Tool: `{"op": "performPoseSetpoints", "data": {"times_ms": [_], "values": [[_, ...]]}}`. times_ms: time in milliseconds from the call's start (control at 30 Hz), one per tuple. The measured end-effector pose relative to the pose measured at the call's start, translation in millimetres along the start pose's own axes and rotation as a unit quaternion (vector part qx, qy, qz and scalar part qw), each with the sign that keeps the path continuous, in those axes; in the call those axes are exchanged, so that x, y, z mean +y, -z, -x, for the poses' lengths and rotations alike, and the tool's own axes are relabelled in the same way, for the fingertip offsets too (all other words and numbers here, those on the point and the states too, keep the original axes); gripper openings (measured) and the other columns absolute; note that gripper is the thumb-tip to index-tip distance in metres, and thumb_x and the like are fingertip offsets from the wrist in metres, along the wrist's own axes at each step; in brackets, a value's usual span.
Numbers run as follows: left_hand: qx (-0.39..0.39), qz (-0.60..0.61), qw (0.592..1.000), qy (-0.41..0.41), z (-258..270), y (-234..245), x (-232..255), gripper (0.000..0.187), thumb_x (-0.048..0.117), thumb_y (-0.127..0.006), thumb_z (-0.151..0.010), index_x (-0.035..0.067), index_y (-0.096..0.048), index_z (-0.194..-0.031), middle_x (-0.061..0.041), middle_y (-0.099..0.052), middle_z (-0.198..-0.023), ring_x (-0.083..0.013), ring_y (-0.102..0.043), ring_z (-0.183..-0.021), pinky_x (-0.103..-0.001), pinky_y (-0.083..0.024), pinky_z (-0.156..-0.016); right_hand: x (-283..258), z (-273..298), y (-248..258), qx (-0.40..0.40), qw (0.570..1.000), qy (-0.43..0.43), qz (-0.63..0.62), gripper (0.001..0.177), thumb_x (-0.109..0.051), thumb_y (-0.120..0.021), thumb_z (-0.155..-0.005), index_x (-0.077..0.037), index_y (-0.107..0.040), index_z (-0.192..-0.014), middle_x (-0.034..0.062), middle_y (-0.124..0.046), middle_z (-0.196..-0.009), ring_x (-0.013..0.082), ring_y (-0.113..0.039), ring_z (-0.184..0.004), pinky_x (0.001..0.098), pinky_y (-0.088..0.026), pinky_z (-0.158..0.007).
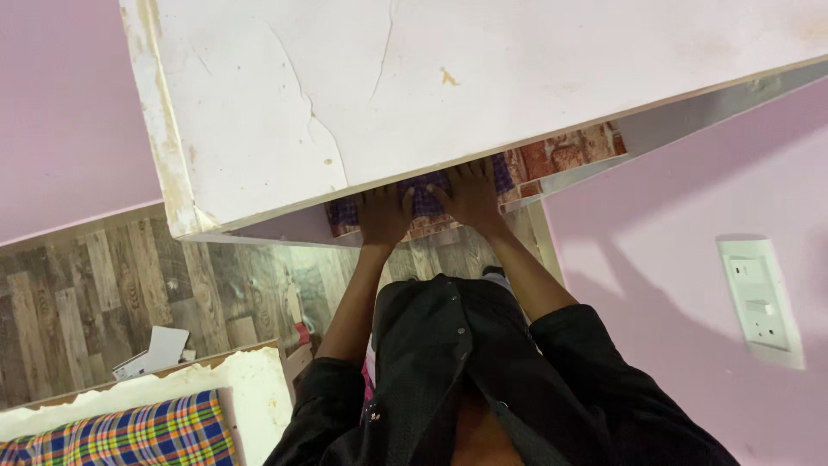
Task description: The person wipes a tiled countertop, the interior shelves of a small white unit, and a wooden surface with a purple cloth by hand.
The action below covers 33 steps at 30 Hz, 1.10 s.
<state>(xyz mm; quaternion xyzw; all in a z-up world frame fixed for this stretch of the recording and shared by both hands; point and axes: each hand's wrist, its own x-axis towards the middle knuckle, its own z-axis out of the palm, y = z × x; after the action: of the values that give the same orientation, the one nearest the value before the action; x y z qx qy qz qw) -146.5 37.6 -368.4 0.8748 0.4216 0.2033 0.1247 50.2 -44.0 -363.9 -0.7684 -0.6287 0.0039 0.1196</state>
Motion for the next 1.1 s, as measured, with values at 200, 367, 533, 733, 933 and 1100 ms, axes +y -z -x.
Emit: {"op": "performPoseSetpoints", "data": {"times_ms": [200,367,533,733,933,1100], "values": [[0.007,-0.054,0.998,0.02,-14,-20,17,0.065,0.051,-0.044,-0.106,0.003,-0.052,-0.148,-0.024,-0.049,-0.152,-0.045,-0.039,-0.145,-0.065,-0.019,-0.121,32,-13,-3,-0.031,0.998,0.023,-0.054,0.079,-0.07,-0.043,-0.099,-0.015,-0.045,-0.156,0.0185,-0.038,-0.162,0.0372,-0.025,-0.154,0.0605,-0.005,-0.124],[-0.068,-0.083,0.991,0.081,-38,-42,40,0.071,0.056,-0.032,-0.106,0.007,-0.038,-0.157,-0.023,-0.033,-0.162,-0.0435,-0.021,-0.152,-0.064,-0.01,-0.122,80,-37,2,-0.088,0.995,0.031,-0.031,0.086,-0.073,-0.043,-0.098,-0.013,-0.039,-0.159,0.018,-0.035,-0.162,0.0365,-0.022,-0.153,0.0597,-0.005,-0.124],[-0.038,-0.088,0.99,0.102,-44,-51,59,0.073,0.058,-0.03,-0.107,0.01,-0.035,-0.161,-0.021,-0.03,-0.166,-0.0417,-0.019,-0.155,-0.062,-0.009,-0.125,121,-33,4,-0.03,0.997,0.071,-0.013,0.084,-0.073,-0.039,-0.104,-0.013,-0.035,-0.163,0.0177,-0.033,-0.168,0.0366,-0.02,-0.158,0.0594,-0.007,-0.128],[0.01,-0.061,0.991,0.121,-40,-52,67,0.07,0.058,-0.033,-0.107,0.012,-0.041,-0.159,-0.018,-0.035,-0.166,-0.0415,-0.026,-0.156,-0.06,-0.012,-0.127,121,-22,-12,-0.054,0.997,0.061,-0.014,0.084,-0.075,-0.03,-0.102,-0.018,-0.03,-0.164,0.0151,-0.024,-0.17,0.0366,-0.017,-0.157,0.0595,-0.006,-0.125],[0.014,-0.089,0.989,0.121,-38,-57,68,0.073,0.061,-0.031,-0.107,0.013,-0.039,-0.161,-0.017,-0.031,-0.168,-0.0382,-0.022,-0.157,-0.058,-0.009,-0.128,124,-31,-11,-0.049,0.997,0.052,-0.002,0.085,-0.077,-0.025,-0.098,-0.022,-0.031,-0.163,0.0122,-0.024,-0.17,0.0355,-0.017,-0.157,0.0592,-0.006,-0.125],[-0.026,-0.111,0.985,0.131,-39,-63,63,0.074,0.062,-0.027,-0.103,0.017,-0.028,-0.161,-0.012,-0.021,-0.169,-0.0334,-0.013,-0.157,-0.054,-0.002,-0.125,127,-23,-14,-0.032,0.996,0.077,-0.014,0.085,-0.074,-0.025,-0.1,-0.016,-0.03,-0.162,0.0157,-0.025,-0.168,0.0369,-0.02,-0.156,0.0559,-0.007,-0.125]]}}
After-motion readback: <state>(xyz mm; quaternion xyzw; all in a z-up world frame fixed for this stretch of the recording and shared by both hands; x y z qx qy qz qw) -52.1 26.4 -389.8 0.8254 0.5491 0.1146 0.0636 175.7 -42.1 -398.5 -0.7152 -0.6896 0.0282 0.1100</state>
